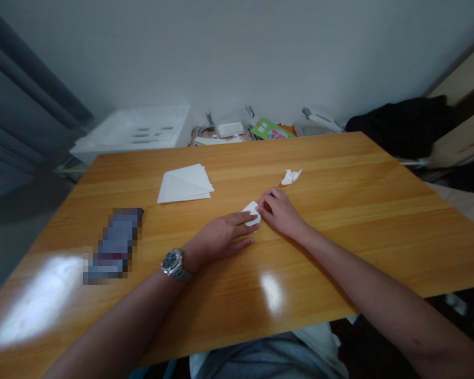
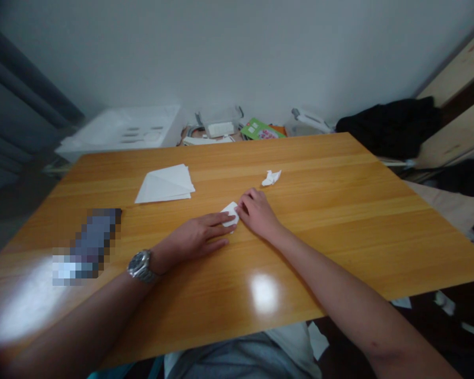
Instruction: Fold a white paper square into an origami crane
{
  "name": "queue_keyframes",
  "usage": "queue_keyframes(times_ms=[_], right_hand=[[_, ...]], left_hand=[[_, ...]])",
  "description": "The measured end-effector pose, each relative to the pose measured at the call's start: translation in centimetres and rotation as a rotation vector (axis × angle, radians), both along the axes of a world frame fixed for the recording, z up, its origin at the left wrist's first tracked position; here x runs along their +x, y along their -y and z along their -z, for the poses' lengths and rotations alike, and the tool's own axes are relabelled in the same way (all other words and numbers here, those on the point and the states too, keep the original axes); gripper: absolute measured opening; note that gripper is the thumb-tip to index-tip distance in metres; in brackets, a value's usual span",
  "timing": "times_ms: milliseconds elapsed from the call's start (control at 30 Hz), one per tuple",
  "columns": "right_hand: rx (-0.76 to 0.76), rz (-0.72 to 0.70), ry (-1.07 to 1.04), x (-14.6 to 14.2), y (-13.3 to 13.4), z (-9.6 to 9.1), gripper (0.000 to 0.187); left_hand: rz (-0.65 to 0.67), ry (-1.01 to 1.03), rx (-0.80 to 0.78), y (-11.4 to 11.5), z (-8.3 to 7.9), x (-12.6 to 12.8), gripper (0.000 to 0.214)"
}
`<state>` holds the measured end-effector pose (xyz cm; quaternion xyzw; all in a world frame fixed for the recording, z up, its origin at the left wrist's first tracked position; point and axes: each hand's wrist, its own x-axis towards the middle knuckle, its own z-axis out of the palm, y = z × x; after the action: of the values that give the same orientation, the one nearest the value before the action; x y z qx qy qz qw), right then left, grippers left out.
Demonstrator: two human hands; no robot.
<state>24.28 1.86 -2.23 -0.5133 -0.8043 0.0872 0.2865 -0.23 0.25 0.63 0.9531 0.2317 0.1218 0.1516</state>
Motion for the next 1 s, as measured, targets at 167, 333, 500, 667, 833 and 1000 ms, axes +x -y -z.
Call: queue_keyframes(times_ms=[167, 333, 500, 667, 833, 1000], right_hand=[[0.012, -0.003, 0.013, -0.08, 0.23, -0.10, 0.009], [0.003, 0.003, 0.016, -0.09, 0.36, -0.19, 0.008], [-0.002, 0.007, 0.019, -0.15, 0.34, -0.21, 0.008], [-0.006, 0.002, 0.026, -0.22, 0.26, -0.22, 0.008], [0.006, 0.015, 0.018, -0.20, 0.20, -0.19, 0.008], [-0.010, -0.008, -0.022, 0.26, 0.21, -0.35, 0.008]], left_hand=[[0.036, 0.008, -0.020, -0.29, -0.06, -0.34, 0.042], [0.070, 0.043, -0.055, -0.36, -0.59, -0.53, 0.039], [0.082, 0.074, -0.080, -0.30, -0.91, -0.54, 0.040], [0.038, 0.045, -0.071, -0.04, -0.62, -0.29, 0.053], [0.007, 0.012, -0.034, 0.06, -0.23, -0.14, 0.059], [-0.008, -0.004, -0.026, 0.13, -0.30, -0.11, 0.055]])
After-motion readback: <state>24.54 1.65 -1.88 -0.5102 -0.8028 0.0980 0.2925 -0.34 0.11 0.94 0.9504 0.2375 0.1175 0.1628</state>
